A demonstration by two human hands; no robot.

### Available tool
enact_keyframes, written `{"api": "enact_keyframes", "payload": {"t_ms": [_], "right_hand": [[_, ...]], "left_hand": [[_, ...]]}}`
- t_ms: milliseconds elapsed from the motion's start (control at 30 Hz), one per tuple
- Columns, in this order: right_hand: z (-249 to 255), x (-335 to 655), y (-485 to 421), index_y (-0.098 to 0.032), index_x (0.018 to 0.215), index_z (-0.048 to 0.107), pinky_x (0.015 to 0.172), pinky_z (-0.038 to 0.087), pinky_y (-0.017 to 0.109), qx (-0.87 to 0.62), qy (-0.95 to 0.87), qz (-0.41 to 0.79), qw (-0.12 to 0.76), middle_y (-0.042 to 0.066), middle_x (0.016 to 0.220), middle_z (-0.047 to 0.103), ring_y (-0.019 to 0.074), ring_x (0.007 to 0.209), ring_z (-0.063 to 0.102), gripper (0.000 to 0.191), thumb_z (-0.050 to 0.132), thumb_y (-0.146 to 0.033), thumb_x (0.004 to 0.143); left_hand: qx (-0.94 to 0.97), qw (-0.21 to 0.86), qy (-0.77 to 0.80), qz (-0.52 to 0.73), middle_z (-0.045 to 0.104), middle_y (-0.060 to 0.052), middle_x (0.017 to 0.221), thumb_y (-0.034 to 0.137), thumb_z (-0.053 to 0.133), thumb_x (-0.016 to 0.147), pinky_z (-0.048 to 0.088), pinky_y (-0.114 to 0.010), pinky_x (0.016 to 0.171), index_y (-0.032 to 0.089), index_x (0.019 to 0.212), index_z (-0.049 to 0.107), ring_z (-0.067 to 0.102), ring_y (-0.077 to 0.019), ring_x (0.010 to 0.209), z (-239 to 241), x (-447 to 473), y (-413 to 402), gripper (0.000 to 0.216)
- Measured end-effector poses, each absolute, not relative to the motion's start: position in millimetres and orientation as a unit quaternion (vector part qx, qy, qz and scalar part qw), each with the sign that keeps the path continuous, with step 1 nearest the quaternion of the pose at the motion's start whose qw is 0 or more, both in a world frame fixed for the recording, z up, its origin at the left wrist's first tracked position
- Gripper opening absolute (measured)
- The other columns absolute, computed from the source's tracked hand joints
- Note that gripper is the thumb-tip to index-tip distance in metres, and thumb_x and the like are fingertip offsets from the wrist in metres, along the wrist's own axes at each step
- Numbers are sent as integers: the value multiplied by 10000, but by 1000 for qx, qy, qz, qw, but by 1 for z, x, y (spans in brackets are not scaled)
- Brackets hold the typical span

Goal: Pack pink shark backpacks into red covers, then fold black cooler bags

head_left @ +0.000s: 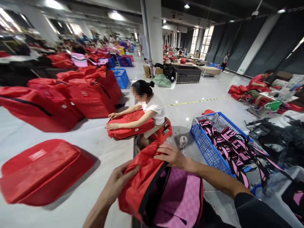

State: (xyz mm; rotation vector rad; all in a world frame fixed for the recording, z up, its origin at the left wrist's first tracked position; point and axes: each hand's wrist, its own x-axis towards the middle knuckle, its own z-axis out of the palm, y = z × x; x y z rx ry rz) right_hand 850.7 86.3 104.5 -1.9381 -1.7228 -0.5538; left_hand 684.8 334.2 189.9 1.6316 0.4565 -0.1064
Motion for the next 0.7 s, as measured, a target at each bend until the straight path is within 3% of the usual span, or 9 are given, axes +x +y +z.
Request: {"api": "enact_keyframes", "payload": {"t_ms": [100,200,267,333,400,467,567,700], "right_hand": [[99,845,29,-217,1334,783,1116,587,371,-726,-570,-216,318,102,1173,819,222,1191,742,553,371,-558,1196],[93,828,-27,-206,1273,785,986,633,389,-776,-470,-205,366,102,1085,823,240,1064,774,522,385,-532,1198],[88,820,-59,-202,1238,783,937,637,402,-820,-388,-214,362,104,1073,819,253,1033,777,386,469,-420,1183],[82,822,-82,-206,1198,781,890,632,401,-856,-313,-237,335,102,1051,814,261,998,777,289,522,-323,1146],[73,833,-97,-211,1159,780,845,620,383,-879,-266,-252,306,91,1013,809,256,943,771,261,526,-256,1117],[62,852,-103,-210,1121,783,816,601,361,-889,-247,-255,289,82,974,804,244,895,761,274,510,-207,1098],[46,891,-102,-202,1041,792,732,540,340,-903,-243,-232,268,69,867,776,236,802,730,272,528,-239,1099],[34,951,-98,-222,899,801,670,453,336,-929,-229,-110,269,67,760,728,235,736,689,344,564,-368,1101]], "left_hand": [[749,647,129,-64,853,-134,1028,811,880,703,666,-392,830,135,1149,843,800,-339,960,167,726,300,811],[765,635,107,25,795,-188,1363,839,773,819,616,-507,1087,177,1450,738,759,-372,1249,128,741,253,915],[813,572,60,90,637,-206,1619,789,753,893,476,-587,1262,227,1601,624,601,-393,1506,102,741,220,913],[870,476,-25,125,436,-213,1783,743,827,867,288,-680,1359,260,1686,531,357,-440,1679,81,742,192,995],[905,392,-96,136,314,-219,1840,663,891,844,167,-754,1367,269,1730,463,168,-484,1736,63,754,171,1059],[922,344,-124,128,285,-209,1853,488,847,924,149,-755,1369,269,1754,418,85,-468,1753,48,780,161,960],[929,335,-117,106,334,-193,1838,276,702,955,214,-684,1382,233,1746,430,150,-414,1755,26,833,162,838],[916,378,-85,105,611,-216,1645,289,608,927,395,-554,1319,151,1624,595,541,-372,1569,-1,891,175,710]]}}
